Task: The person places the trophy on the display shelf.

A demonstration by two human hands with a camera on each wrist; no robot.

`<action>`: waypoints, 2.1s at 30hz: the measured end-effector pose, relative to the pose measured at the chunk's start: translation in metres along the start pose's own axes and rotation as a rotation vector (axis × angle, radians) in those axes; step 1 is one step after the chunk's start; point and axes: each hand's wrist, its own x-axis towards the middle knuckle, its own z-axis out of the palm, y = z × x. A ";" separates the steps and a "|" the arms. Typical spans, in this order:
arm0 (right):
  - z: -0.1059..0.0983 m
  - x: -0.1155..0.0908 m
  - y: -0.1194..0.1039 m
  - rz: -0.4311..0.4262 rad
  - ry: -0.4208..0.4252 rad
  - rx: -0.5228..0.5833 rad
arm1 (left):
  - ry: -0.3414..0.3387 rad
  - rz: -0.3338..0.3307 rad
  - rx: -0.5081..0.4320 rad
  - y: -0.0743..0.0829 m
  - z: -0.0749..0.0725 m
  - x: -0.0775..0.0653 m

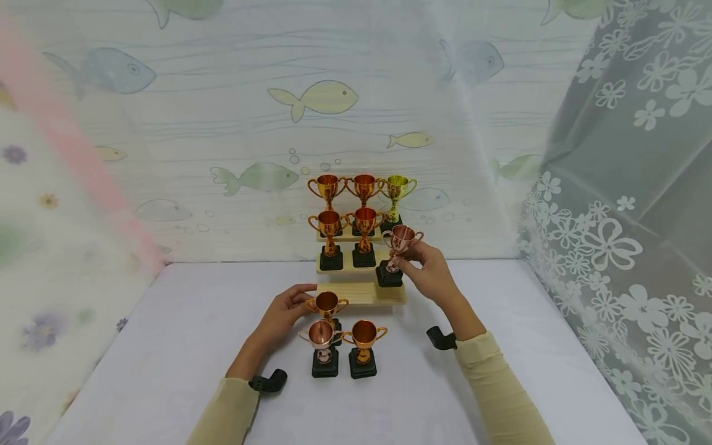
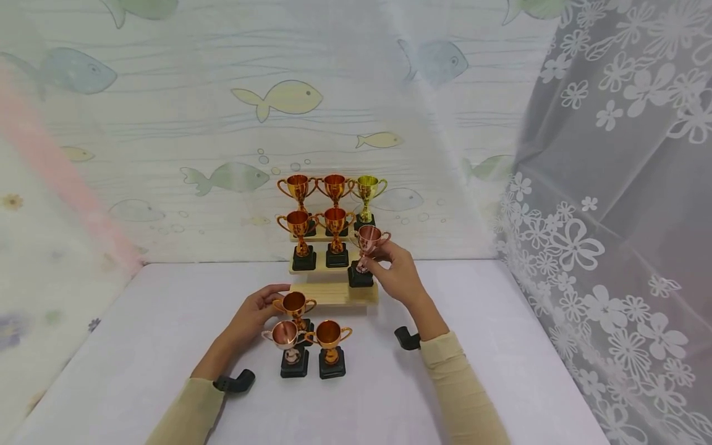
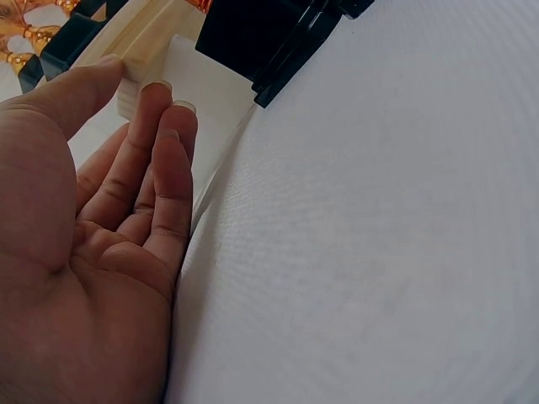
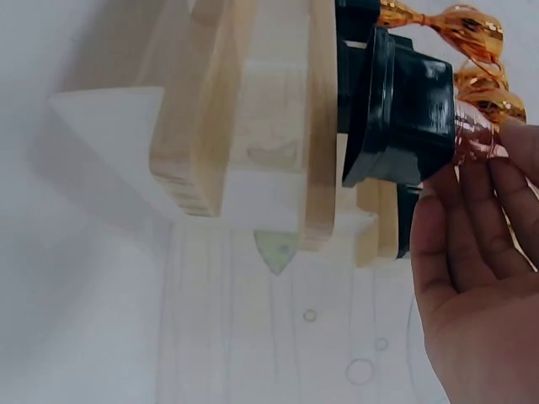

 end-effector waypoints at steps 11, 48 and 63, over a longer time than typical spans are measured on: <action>-0.001 0.017 0.004 0.006 0.064 -0.036 | 0.004 -0.008 0.018 0.002 0.000 0.000; 0.016 0.026 0.015 -0.085 0.268 0.006 | 0.002 -0.016 -0.008 0.002 0.001 -0.001; 0.018 -0.015 -0.029 -0.090 0.366 0.050 | -0.006 0.007 -0.020 0.001 0.000 0.000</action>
